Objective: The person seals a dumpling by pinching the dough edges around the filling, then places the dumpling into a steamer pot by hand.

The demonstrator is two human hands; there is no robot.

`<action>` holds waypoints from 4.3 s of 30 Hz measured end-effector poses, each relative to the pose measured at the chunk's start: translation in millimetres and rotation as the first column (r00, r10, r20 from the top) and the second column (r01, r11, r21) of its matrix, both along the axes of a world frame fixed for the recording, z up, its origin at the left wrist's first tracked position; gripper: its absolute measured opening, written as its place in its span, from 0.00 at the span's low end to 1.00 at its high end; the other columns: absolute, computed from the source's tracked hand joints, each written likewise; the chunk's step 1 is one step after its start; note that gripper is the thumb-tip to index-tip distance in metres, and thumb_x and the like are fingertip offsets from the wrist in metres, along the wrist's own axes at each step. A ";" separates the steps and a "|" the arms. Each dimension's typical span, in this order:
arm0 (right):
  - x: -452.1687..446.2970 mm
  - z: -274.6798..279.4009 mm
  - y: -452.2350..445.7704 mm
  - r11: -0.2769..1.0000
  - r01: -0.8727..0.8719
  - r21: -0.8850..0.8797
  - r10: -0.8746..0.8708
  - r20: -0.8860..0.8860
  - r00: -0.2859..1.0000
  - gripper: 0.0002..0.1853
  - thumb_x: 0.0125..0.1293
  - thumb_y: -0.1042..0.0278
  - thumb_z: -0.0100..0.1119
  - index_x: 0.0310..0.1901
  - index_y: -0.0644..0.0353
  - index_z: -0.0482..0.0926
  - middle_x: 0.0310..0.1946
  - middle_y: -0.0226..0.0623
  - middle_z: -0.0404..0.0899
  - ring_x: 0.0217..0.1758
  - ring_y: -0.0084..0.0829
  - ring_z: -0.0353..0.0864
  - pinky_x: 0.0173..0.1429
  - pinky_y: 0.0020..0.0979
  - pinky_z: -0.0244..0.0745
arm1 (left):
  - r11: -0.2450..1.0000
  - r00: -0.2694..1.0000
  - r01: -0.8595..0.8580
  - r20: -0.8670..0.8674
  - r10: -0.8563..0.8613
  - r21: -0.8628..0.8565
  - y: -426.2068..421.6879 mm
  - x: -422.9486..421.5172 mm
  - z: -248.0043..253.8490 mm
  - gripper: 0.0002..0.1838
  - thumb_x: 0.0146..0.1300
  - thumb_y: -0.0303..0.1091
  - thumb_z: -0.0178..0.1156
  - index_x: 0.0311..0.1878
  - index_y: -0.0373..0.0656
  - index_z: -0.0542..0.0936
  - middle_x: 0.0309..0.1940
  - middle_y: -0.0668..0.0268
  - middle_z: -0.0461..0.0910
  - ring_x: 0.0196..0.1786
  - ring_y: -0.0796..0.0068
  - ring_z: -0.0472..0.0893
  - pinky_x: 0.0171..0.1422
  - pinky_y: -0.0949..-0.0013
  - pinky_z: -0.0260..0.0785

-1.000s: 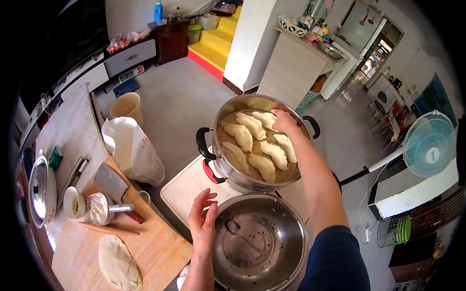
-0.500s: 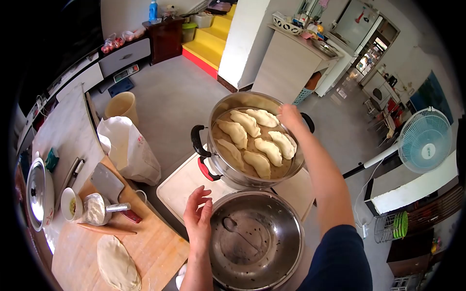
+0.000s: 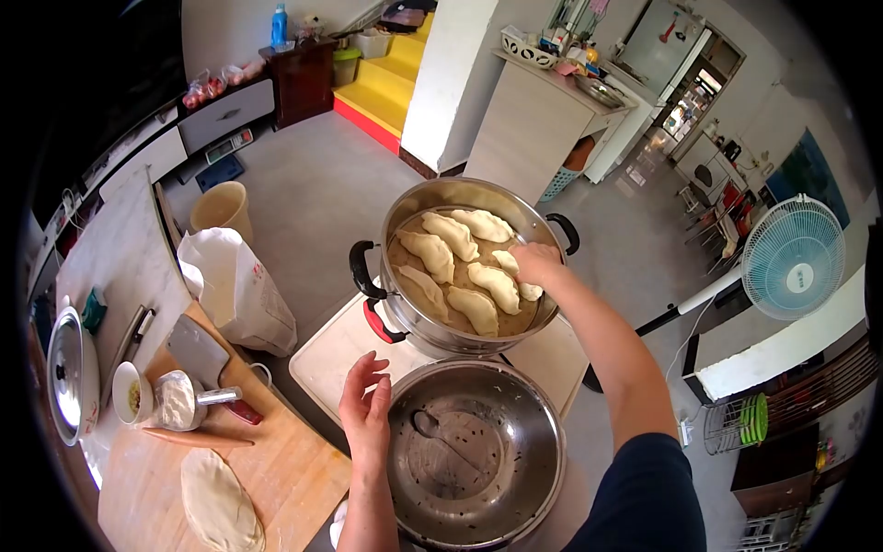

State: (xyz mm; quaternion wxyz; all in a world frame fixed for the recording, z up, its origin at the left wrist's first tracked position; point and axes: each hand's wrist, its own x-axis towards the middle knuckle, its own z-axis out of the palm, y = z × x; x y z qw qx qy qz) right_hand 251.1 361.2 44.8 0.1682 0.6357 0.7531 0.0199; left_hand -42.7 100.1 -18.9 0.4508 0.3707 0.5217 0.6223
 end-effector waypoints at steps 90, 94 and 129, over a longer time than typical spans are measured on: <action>-16.8 -17.0 -29.3 0.996 -0.029 -0.084 -0.006 -0.387 0.922 0.29 0.59 0.59 0.71 0.60 0.66 0.78 0.56 0.54 0.81 0.60 0.50 0.80 0.66 0.43 0.74 | 1.000 1.000 -0.013 0.013 0.014 -0.020 -1.8 -3.3 -1.4 0.22 0.71 0.27 0.59 0.68 0.40 0.74 0.56 0.64 0.81 0.55 0.75 0.79 0.58 0.69 0.73; -22.4 1.1 -37.2 0.997 0.015 -0.071 -0.037 -0.321 0.946 0.25 0.62 0.57 0.69 0.57 0.64 0.80 0.54 0.52 0.82 0.59 0.49 0.81 0.63 0.43 0.76 | 1.000 1.000 -0.005 -0.001 0.005 -0.027 -0.7 -2.8 -0.5 0.22 0.71 0.27 0.59 0.68 0.40 0.74 0.56 0.64 0.81 0.55 0.76 0.79 0.57 0.70 0.73; 35.9 35.8 -14.3 0.921 -0.083 0.382 0.060 0.072 0.996 0.10 0.62 0.71 0.57 0.37 0.61 0.89 0.41 0.42 0.88 0.50 0.44 0.85 0.53 0.48 0.79 | 0.999 1.000 -0.013 0.006 0.013 -0.034 -1.8 -4.0 0.6 0.23 0.71 0.27 0.59 0.68 0.39 0.73 0.56 0.63 0.81 0.56 0.74 0.78 0.60 0.68 0.73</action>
